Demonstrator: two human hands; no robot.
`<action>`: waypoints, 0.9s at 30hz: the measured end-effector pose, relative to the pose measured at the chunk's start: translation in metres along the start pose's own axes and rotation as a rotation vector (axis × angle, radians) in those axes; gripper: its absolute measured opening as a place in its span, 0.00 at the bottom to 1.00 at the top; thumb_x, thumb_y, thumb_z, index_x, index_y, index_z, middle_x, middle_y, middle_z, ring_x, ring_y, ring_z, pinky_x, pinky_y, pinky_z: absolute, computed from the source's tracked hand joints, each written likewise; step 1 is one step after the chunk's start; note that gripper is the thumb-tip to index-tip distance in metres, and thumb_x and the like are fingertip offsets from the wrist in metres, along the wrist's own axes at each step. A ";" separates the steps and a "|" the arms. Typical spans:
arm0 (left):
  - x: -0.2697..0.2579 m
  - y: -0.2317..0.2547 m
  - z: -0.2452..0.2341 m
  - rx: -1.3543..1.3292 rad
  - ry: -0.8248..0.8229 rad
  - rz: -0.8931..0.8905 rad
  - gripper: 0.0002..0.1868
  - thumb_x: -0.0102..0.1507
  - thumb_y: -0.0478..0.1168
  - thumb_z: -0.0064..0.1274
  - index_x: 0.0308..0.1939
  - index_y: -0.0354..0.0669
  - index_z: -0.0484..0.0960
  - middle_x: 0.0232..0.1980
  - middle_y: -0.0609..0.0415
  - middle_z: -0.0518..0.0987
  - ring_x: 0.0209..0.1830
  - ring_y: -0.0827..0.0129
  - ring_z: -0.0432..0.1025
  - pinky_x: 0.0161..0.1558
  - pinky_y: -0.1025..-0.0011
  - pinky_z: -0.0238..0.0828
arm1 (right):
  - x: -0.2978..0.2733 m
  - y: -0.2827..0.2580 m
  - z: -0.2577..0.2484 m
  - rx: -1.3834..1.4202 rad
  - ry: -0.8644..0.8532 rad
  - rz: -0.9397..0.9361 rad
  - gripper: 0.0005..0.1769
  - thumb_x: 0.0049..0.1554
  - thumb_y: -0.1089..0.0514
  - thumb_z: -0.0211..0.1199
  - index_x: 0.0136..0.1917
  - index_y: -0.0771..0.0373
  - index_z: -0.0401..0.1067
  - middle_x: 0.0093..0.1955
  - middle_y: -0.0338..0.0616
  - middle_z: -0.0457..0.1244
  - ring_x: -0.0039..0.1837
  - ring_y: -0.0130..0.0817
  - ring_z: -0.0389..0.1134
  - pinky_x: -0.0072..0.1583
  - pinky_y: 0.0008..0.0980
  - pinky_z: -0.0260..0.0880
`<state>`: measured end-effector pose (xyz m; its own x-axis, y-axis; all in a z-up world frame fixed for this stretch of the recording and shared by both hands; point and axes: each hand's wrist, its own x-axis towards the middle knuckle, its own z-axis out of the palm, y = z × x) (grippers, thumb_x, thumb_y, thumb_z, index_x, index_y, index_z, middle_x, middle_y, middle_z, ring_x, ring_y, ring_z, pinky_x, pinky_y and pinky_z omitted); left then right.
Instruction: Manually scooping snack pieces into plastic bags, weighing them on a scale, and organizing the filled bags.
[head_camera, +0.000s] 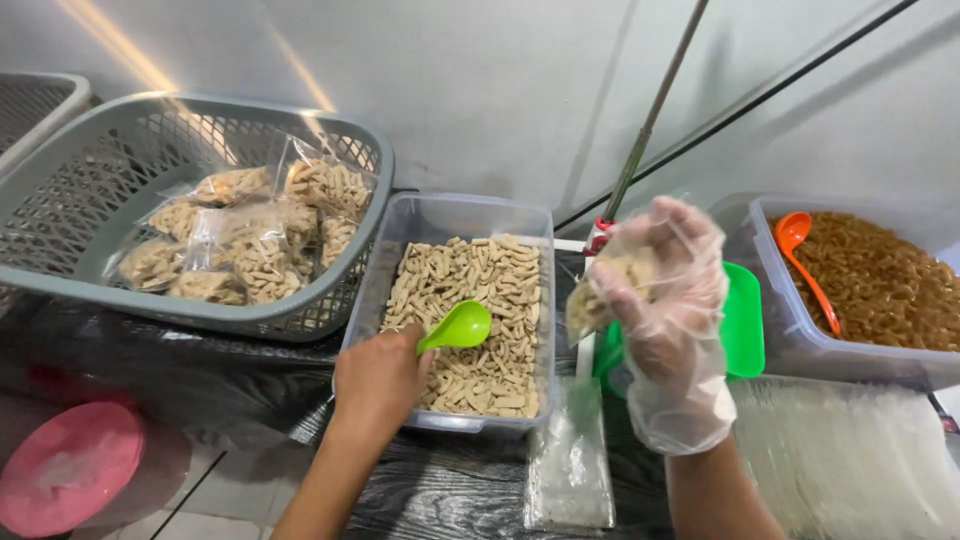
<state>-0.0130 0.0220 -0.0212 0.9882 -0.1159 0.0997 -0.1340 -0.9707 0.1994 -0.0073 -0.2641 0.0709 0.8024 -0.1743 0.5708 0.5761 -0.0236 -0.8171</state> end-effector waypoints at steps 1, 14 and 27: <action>0.002 0.000 0.002 0.008 0.006 0.000 0.14 0.58 0.55 0.59 0.43 0.56 0.83 0.30 0.51 0.83 0.31 0.44 0.81 0.34 0.49 0.77 | 0.005 -0.006 -0.012 -0.072 0.027 -0.066 0.43 0.51 0.58 0.75 0.74 0.61 0.57 0.57 0.50 0.64 0.64 0.41 0.69 0.66 0.38 0.73; 0.007 0.010 -0.006 0.139 -0.154 0.007 0.15 0.63 0.56 0.59 0.42 0.52 0.81 0.35 0.54 0.84 0.32 0.51 0.81 0.31 0.52 0.77 | 0.027 0.081 -0.139 -0.355 0.231 -0.051 0.38 0.55 0.59 0.77 0.70 0.60 0.56 0.60 0.56 0.63 0.60 0.37 0.70 0.56 0.31 0.76; 0.006 0.014 -0.014 0.189 -0.219 -0.003 0.17 0.64 0.57 0.57 0.41 0.49 0.80 0.34 0.51 0.85 0.33 0.50 0.81 0.32 0.52 0.76 | 0.019 0.065 -0.126 -0.354 0.137 -0.073 0.38 0.57 0.62 0.76 0.70 0.60 0.53 0.60 0.47 0.60 0.66 0.30 0.63 0.68 0.34 0.65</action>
<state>-0.0100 0.0107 -0.0040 0.9838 -0.1355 -0.1172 -0.1350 -0.9908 0.0122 0.0253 -0.3929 0.0182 0.7194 -0.2890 0.6316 0.5220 -0.3748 -0.7662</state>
